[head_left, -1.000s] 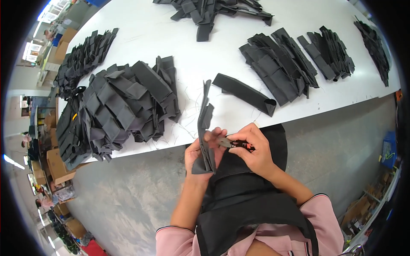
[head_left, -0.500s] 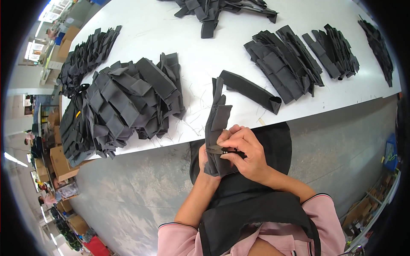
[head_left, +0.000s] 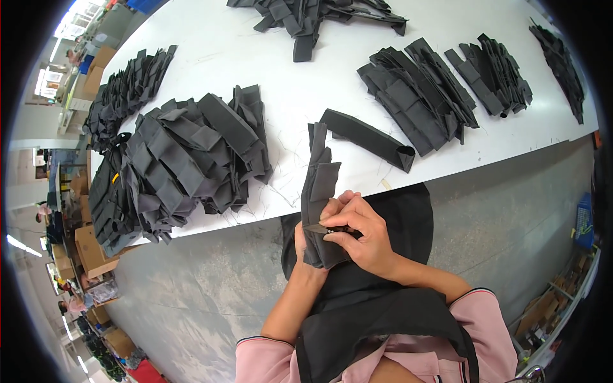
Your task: The person is using small snips to trim excess threads and tidy the edges of black fabric strips in a factory setting.
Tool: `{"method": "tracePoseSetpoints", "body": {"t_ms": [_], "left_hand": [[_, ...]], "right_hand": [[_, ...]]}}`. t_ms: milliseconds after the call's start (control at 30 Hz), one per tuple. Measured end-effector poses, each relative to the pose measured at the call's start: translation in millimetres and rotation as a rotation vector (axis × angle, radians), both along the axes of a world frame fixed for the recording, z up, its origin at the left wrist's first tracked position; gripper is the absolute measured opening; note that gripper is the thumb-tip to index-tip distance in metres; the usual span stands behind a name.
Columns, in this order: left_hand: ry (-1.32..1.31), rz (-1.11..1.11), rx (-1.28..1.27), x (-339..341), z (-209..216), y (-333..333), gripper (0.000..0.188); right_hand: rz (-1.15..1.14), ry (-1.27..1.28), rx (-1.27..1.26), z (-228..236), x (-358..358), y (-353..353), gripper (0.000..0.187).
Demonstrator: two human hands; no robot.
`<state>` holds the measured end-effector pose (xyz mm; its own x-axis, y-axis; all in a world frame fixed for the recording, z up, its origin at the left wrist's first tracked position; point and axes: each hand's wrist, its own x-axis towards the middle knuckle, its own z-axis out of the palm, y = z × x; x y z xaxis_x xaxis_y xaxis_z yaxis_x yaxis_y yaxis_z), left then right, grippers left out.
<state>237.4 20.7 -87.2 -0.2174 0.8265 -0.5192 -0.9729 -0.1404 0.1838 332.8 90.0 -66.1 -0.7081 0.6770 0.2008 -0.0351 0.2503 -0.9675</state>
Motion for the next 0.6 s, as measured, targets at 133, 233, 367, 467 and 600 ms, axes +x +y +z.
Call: {"method": "tracePoseSetpoints", "body": {"t_ms": [133,233,367,467,600], "left_hand": [[-0.127,0.041,0.249,0.4,-10.5,-4.9,0.019],[0.201,0.074,0.273,4.1,-6.8,-6.7,0.025],[0.367,0.027,-0.027,1.2,2.6,-6.8,0.042],[0.673,-0.017,-0.032,-2.4,21.5,-3.4,0.052],[0.71,-0.033,0.059,-10.9,19.3,0.7,0.059]], "right_hand": [[0.011,0.018,-0.073,2.9,2.2,0.7,0.023],[-0.015,0.071,-0.292,13.7,6.4,1.1,0.028],[0.103,0.022,-0.435,14.3,-8.6,7.0,0.029],[0.052,0.005,-0.549,-3.0,-1.4,11.4,0.028],[0.202,-0.106,-0.745,2.2,6.7,7.7,0.029]]}}
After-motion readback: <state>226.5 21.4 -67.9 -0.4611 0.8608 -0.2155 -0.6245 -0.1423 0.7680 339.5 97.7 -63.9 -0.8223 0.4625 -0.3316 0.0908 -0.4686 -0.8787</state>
